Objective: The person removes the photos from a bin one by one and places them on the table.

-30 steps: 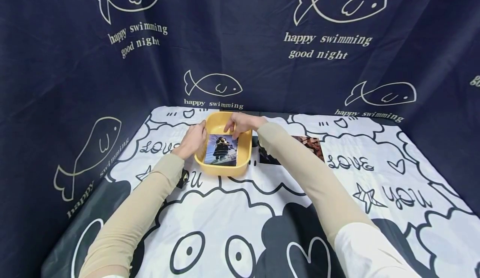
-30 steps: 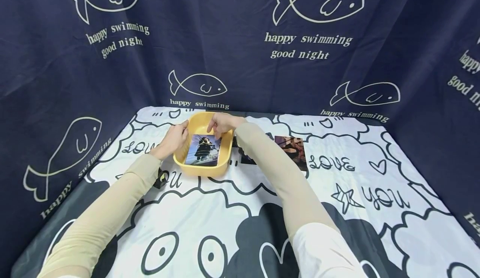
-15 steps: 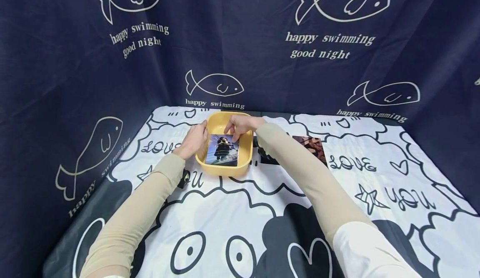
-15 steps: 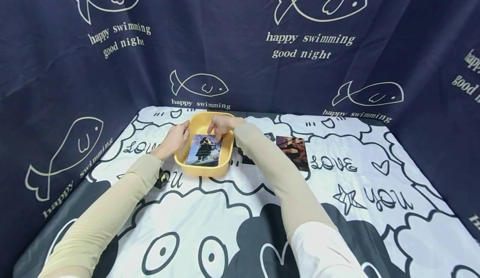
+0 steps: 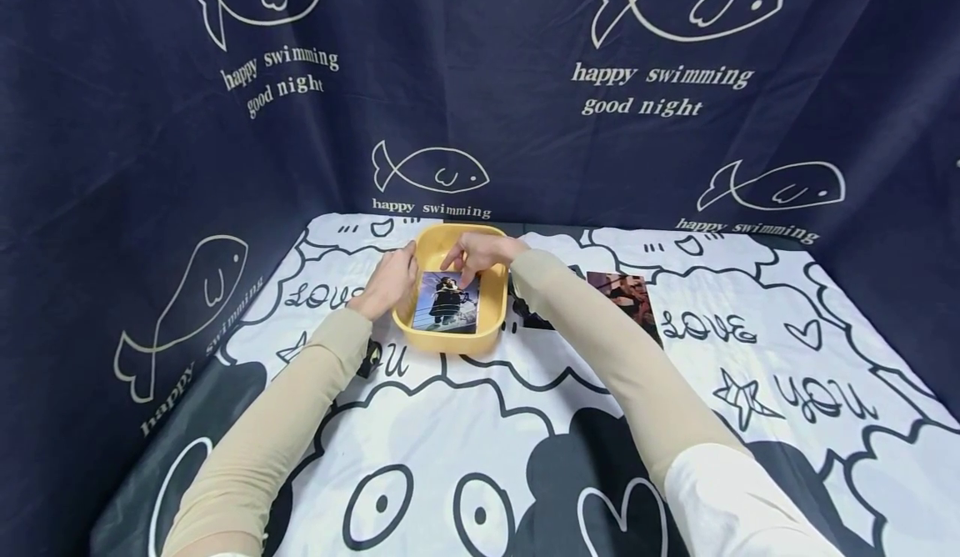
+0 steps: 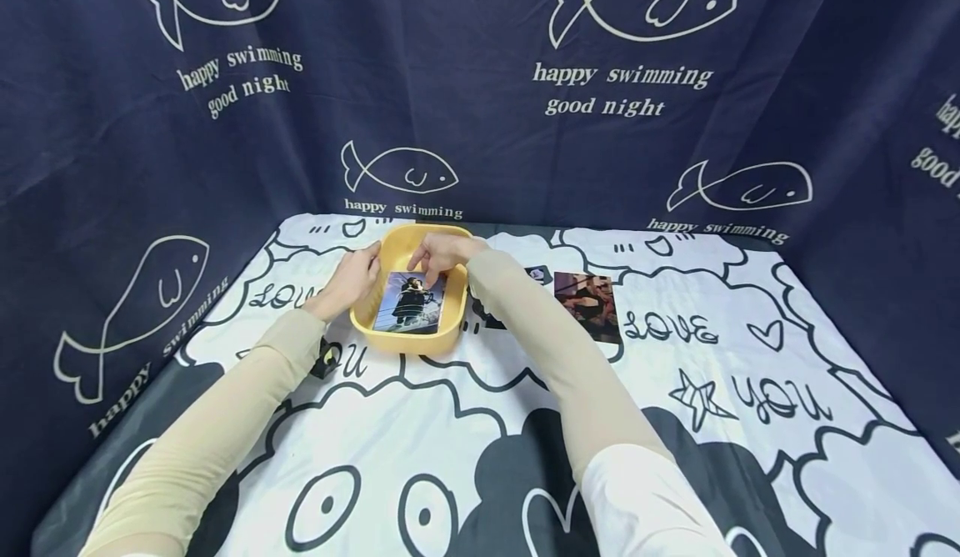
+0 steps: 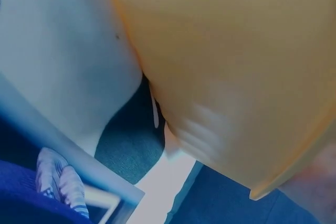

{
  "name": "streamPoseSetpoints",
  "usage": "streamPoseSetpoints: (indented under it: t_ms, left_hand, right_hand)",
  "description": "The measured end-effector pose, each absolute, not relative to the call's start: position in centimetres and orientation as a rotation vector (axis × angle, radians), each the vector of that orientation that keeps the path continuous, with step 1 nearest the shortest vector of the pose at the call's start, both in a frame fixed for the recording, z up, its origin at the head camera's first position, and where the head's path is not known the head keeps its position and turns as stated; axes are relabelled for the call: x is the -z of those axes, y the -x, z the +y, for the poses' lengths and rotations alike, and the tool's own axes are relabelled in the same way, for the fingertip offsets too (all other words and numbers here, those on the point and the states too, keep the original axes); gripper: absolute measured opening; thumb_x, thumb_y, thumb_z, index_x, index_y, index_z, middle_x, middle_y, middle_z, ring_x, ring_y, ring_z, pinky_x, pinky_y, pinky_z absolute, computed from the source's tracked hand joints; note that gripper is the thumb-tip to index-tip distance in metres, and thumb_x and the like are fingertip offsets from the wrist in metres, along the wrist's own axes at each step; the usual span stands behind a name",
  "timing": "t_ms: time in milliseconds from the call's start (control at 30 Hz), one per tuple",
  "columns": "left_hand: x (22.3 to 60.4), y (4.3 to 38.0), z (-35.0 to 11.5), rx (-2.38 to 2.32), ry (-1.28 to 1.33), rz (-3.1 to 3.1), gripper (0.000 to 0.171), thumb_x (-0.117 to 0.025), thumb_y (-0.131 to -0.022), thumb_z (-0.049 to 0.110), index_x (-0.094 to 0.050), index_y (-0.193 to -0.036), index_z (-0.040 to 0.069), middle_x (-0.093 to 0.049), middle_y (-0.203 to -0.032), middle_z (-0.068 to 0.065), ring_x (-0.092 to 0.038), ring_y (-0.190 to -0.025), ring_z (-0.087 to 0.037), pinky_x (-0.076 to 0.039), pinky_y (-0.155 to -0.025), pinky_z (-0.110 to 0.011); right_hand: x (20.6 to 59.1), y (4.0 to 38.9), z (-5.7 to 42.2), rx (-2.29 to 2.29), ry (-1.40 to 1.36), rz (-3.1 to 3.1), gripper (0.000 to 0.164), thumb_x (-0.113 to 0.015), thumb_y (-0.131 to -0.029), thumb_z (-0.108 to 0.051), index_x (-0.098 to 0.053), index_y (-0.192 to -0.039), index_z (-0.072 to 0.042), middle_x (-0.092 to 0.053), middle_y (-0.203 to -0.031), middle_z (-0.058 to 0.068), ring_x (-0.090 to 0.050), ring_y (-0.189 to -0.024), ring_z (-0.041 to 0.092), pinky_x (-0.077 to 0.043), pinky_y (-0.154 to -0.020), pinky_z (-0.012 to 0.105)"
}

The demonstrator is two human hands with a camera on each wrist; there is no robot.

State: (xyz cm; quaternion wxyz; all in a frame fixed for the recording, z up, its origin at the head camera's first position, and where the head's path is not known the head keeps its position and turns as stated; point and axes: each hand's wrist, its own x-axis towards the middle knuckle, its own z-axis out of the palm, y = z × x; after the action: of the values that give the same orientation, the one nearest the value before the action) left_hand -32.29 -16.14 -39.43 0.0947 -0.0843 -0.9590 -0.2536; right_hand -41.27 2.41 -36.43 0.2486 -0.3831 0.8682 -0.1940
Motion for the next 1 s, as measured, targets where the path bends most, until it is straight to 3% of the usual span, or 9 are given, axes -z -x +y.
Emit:
streamPoseSetpoints:
  t_ms: [200, 400, 633, 800, 1000]
  left_hand:
    - [39.34, 32.26, -16.18, 0.756, 0.243, -2.85, 0.036, -0.036, -0.099, 0.008, -0.052, -0.128, -0.005, -0.056, -0.076, -0.014, -0.054, -0.059, -0.023, -0.05, -0.055, -0.033]
    - [39.41, 32.35, -16.24, 0.738, 0.246, -2.844, 0.033, -0.037, -0.098, 0.008, -0.054, -0.124, -0.004, -0.059, -0.081, -0.017, -0.057, -0.069, -0.027, -0.053, -0.067, -0.039]
    - [39.62, 32.4, -16.28, 0.762, 0.241, -2.845, 0.041, -0.037, -0.098, 0.009, -0.047, -0.136, -0.004, -0.055, -0.073, -0.014, -0.051, -0.053, -0.02, -0.047, -0.051, -0.032]
    - [39.61, 32.45, -16.22, 0.734, 0.242, -2.837, 0.037, -0.037, -0.098, 0.009, -0.051, -0.13, -0.004, -0.056, -0.073, -0.013, -0.052, -0.054, -0.02, -0.046, -0.051, -0.03]
    - [39.6, 32.42, -16.23, 0.765, 0.238, -2.847, 0.04, -0.037, -0.098, 0.008, -0.049, -0.134, -0.003, -0.054, -0.07, -0.012, -0.05, -0.051, -0.018, -0.045, -0.048, -0.03]
  right_hand:
    - [36.56, 41.06, 2.2, 0.523, 1.015, 2.367, 0.052, -0.078, -0.076, -0.002, -0.064, -0.126, -0.009, -0.055, -0.092, 0.008, -0.048, -0.082, 0.012, -0.04, -0.073, 0.018]
    - [36.93, 41.36, 2.03, 0.478, 0.981, 2.374, 0.054, -0.08, -0.075, -0.005, -0.065, -0.126, -0.014, -0.059, -0.096, 0.006, -0.052, -0.087, 0.013, -0.044, -0.081, 0.022]
    - [37.2, 41.92, 2.1, 0.5, 1.01, 2.352, 0.048, -0.082, -0.073, -0.005, -0.07, -0.118, -0.015, -0.062, -0.089, 0.004, -0.055, -0.081, 0.013, -0.047, -0.076, 0.023]
    - [37.04, 41.38, 2.16, 0.508, 0.964, 2.376, 0.045, -0.078, -0.077, -0.002, -0.068, -0.12, -0.014, -0.061, -0.1, 0.007, -0.054, -0.088, 0.015, -0.045, -0.08, 0.022]
    - [36.91, 41.17, 2.15, 0.522, 1.013, 2.383, 0.046, -0.075, -0.078, 0.001, -0.065, -0.122, -0.011, -0.061, -0.097, 0.008, -0.053, -0.081, 0.013, -0.044, -0.07, 0.019]
